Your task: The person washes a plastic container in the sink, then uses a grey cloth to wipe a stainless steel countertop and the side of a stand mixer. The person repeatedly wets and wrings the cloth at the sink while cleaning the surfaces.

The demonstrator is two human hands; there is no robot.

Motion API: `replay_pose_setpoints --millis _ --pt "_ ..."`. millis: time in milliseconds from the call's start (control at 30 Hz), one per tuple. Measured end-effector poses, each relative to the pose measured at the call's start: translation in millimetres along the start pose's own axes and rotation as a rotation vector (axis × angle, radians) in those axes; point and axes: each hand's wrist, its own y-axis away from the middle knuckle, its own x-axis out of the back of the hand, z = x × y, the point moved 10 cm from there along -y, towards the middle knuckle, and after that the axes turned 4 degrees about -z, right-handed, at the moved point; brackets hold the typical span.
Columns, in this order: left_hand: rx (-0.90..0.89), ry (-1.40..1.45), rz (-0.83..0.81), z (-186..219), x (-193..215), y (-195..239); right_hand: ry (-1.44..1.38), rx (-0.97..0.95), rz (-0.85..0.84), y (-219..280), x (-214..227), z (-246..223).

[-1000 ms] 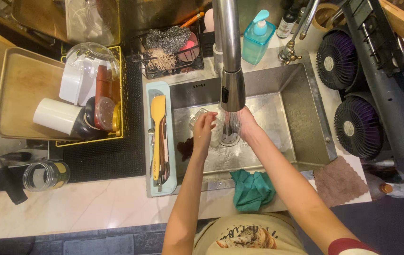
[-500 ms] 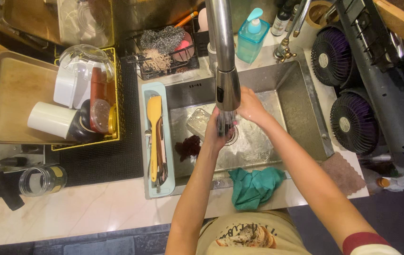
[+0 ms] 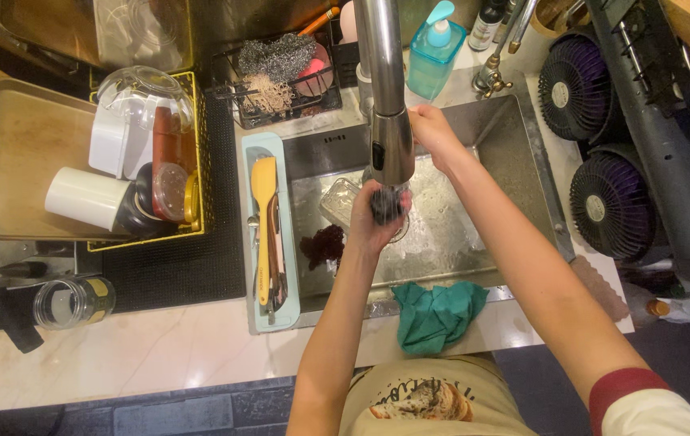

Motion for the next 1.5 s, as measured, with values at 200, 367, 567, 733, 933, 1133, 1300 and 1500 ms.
replay_pose_setpoints --millis 200,367,567,733,933,1133,1300,1500 --pt "0.041 0.001 -0.052 -6 -9 16 -0.165 0.063 -0.142 -16 2 -18" --pt "0.069 0.045 0.049 -32 31 2 -0.562 0.217 -0.402 24 -23 -20" --pt "0.272 0.313 -0.106 -78 51 5 -1.195 -0.03 -1.135 130 -112 38" --pt "0.32 -0.109 0.018 -69 77 28 -0.646 0.006 -0.985 130 -106 50" --pt "0.363 -1.03 0.284 -29 134 23 -0.307 -0.157 -0.528 123 -95 63" --pt "-0.198 -1.937 0.171 -12 137 19 -0.415 -0.082 0.036 108 -70 150" --pt "0.182 -2.377 0.333 -25 183 28 -0.491 -0.138 0.427 116 -48 253" --pt "-0.033 -2.397 0.14 -42 126 35 -0.434 -0.117 0.306 117 -30 250"
